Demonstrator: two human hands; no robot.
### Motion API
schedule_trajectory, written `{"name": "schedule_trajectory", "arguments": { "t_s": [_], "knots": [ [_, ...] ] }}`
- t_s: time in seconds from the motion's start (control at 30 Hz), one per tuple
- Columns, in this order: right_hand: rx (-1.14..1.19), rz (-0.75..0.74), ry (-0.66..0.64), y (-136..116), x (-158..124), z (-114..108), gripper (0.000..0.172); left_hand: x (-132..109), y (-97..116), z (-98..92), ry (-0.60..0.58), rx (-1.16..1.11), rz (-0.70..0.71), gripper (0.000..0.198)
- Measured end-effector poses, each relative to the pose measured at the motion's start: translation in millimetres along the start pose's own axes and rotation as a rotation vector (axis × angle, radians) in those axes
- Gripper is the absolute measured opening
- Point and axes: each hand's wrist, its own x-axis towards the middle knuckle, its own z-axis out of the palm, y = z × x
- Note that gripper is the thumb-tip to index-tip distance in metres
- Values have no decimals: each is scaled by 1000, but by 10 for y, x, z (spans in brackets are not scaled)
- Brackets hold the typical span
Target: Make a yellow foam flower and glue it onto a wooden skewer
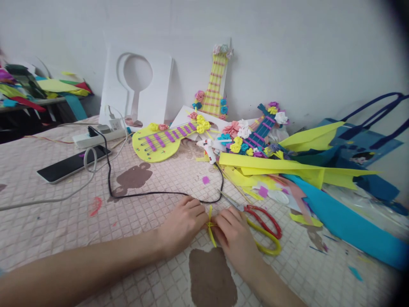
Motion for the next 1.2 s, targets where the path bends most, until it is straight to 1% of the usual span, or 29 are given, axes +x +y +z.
{"name": "schedule_trajectory", "arguments": {
  "t_s": [0.13, 0.3, 0.47, 0.63, 0.73, 0.87, 0.97, 1.07, 1.2],
  "knots": [
    [3, 5, -15, -2, 5, 15, 14, 2, 28, -15, -24, -24, -38, 11],
    [19, 8, -6, -9, 7, 12, 15, 13, -9, -37, -46, -68, -77, 11],
    [27, 5, -23, 8, 0, 19, 15, 28, -73, -16, -35, -131, -45, 13],
    [31, -16, -32, 13, 9, 18, 18, 35, -57, -33, -44, -95, 18, 17],
    [18, -43, -36, -10, 26, 11, 18, 28, -34, -43, -48, -65, 31, 18],
    [-11, -28, -32, -25, 41, 28, 19, 23, -36, -37, -35, -61, 10, 18],
    [2, 11, -24, 8, 27, 52, 18, 29, -55, -21, -15, -98, -21, 9],
    [34, 15, -11, 52, 5, 65, 17, 34, -63, 1, 19, -128, -43, 3],
    [44, 14, -7, 70, -10, 57, 17, 26, -47, 10, 34, -134, -46, 5]
  ]
}}
